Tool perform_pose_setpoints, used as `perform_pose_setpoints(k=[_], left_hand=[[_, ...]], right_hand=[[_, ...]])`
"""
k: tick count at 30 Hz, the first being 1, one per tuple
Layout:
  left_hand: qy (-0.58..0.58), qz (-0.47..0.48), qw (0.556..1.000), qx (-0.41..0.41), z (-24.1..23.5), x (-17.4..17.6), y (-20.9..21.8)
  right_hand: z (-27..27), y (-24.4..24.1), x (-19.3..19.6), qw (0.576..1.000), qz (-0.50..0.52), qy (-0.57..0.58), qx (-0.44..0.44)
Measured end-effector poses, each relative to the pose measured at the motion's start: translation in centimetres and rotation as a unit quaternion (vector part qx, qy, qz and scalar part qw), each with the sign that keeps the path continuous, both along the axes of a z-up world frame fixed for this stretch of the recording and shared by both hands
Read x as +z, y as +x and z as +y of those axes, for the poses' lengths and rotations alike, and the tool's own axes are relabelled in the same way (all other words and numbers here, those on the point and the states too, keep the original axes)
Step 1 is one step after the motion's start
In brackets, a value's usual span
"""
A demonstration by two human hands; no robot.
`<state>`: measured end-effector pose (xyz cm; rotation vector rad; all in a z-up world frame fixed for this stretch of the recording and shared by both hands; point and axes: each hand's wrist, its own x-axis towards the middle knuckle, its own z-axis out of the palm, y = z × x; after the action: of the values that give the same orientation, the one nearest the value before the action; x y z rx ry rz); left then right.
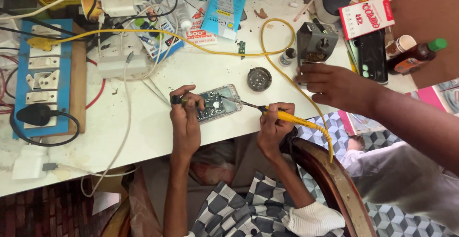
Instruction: The person uses a soldering iron and a screwdriver to work on a mobile phone motherboard. They repeatedly apply the soldering iron to specific points on the board while holding it steady with the screwdriver. The person also cleans the soldering iron tip on a metal sponge during the process.
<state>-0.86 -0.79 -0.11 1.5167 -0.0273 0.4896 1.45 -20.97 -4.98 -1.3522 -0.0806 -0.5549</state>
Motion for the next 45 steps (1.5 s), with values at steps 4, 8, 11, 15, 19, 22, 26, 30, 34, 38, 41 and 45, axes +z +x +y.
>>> perform_pose_setpoints(k=[4,8,11,15,19,22,26,30,34,38,41,45], left_hand=[[0.004,0.015,1.0,0.006,-0.1,-0.1,-0.2],[0.012,0.018,0.999,0.025,-0.4,-0.1,-0.4],[0.028,0.024,0.998,0.043,-0.6,-0.1,-0.5],[0.042,0.017,0.998,0.046,-0.7,0.0,-0.7],[0.016,0.017,0.998,0.056,-1.1,0.1,-0.2],[-0.001,0.006,0.999,0.053,-1.1,0.3,0.2],[-0.038,0.029,0.999,0.026,-0.8,0.0,0.5],[-0.041,0.013,0.999,0.014,0.1,-0.2,0.9],[-0.039,0.005,0.999,0.024,-0.5,-0.1,0.5],[-0.013,0.033,0.997,0.075,-1.9,0.1,0.0],[-0.008,0.001,0.997,0.074,-2.5,0.2,0.0],[-0.029,0.013,0.998,0.056,-2.2,-0.1,0.0]], right_hand=[[0.2,0.0,0.5,0.999,-0.019,0.014,0.026],[0.1,-0.1,1.0,0.999,-0.009,0.033,0.017],[0.6,0.3,1.3,0.999,-0.017,0.032,0.015],[0.0,1.1,1.9,0.999,-0.02,0.03,0.008],[-1.1,1.7,2.2,0.998,0.036,0.054,-0.008],[-1.0,1.7,2.4,0.998,0.0,0.066,0.0],[-1.0,2.1,3.0,0.997,0.04,0.06,0.006],[-0.5,2.8,3.7,0.997,0.056,0.041,0.021],[0.0,2.9,3.8,0.997,0.047,0.052,0.02],[0.2,2.4,3.4,0.996,0.061,0.062,-0.009],[0.0,2.4,3.1,0.997,0.048,0.058,-0.019],[-0.1,2.4,2.7,0.997,0.04,0.066,0.0]])
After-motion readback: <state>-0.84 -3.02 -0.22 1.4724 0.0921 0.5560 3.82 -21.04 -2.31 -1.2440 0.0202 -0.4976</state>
